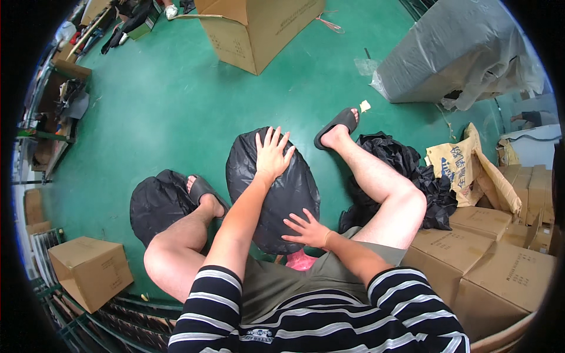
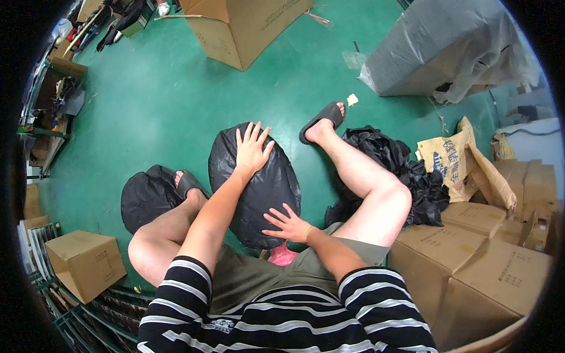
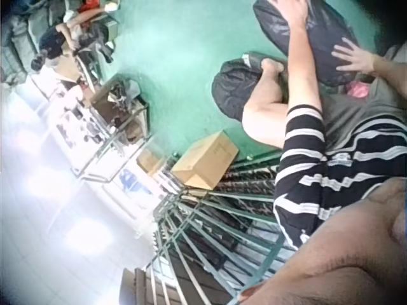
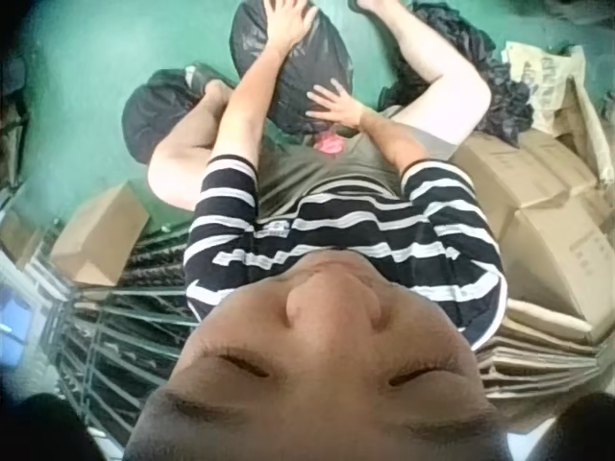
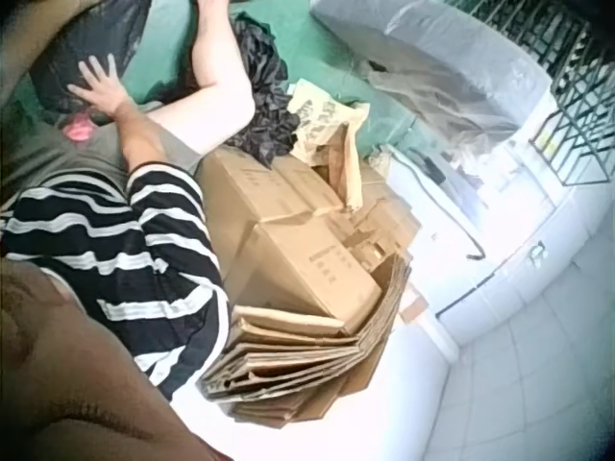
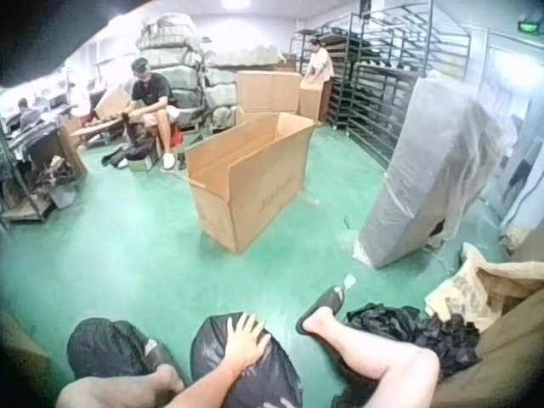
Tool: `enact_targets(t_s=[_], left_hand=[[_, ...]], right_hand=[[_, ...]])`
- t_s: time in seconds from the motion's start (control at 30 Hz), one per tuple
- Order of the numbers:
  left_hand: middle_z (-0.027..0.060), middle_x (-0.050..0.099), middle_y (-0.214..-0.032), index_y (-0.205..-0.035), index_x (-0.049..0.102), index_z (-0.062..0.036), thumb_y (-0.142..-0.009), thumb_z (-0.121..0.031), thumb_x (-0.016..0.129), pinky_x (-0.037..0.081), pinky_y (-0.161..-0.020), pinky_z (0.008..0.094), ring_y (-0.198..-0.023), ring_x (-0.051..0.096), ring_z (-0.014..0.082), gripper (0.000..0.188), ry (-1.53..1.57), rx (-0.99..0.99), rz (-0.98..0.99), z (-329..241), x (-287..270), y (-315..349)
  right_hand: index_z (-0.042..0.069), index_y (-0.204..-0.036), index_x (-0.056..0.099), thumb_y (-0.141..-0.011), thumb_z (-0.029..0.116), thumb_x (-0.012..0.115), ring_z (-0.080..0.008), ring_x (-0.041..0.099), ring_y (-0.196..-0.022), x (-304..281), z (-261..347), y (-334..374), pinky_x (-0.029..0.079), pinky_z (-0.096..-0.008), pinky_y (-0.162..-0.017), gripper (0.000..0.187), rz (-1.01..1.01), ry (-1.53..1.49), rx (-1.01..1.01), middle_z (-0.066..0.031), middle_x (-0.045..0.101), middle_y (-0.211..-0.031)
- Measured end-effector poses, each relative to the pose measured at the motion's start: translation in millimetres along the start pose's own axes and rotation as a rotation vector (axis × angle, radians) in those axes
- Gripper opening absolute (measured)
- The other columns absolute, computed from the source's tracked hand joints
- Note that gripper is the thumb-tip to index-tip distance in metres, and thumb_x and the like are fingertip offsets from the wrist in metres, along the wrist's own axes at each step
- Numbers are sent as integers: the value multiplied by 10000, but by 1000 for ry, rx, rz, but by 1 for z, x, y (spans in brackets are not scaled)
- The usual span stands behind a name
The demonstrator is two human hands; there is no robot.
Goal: Inspecting and flipping black fabric covers in a warehouse environment.
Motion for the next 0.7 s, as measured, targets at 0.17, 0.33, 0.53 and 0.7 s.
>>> enact_targets(t_s=[0.17,0.33,0.53,0.7], left_hand=[[179,261,-1573,-1472,429,-205,-938,-506,508,94,-1141,663,-1466,187,404,617,50,57,32,-36,-11,49],[126,360,-1538,-1435,473,-202,-909,-481,559,153,-1116,658,-1436,288,347,602,79,-11,47,-75,-22,114],[139,316,-1566,-1454,456,-147,-944,-368,538,98,-1172,603,-1467,233,340,563,62,-54,76,-48,-21,173],[149,354,-1530,-1445,459,-140,-896,-435,554,153,-1149,601,-1430,278,352,631,51,-42,151,-59,-42,209]], right_hand=[[354,-1445,418,-799,211,620,-362,274,-1447,-11,-4,-1,253,-695,-1085,692,115,-34,13,-140,282,-1575],[329,-1493,351,-702,230,727,-351,206,-1476,-32,-5,2,222,-717,-1075,881,173,-74,17,-157,272,-1571],[138,-1475,392,-739,228,677,-346,264,-1452,-10,33,-14,212,-677,-1118,795,128,-53,29,-202,353,-1492],[92,-716,615,-764,378,716,-336,630,-674,-73,28,-36,506,-474,-642,307,195,-412,39,-145,605,-665]])
Point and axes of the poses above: each hand's wrist, its own y-axis away from the middle knuckle, its own x-axis out of the palm, z = x × y, the point moved 1 cm from there along -y, towards the middle knuckle
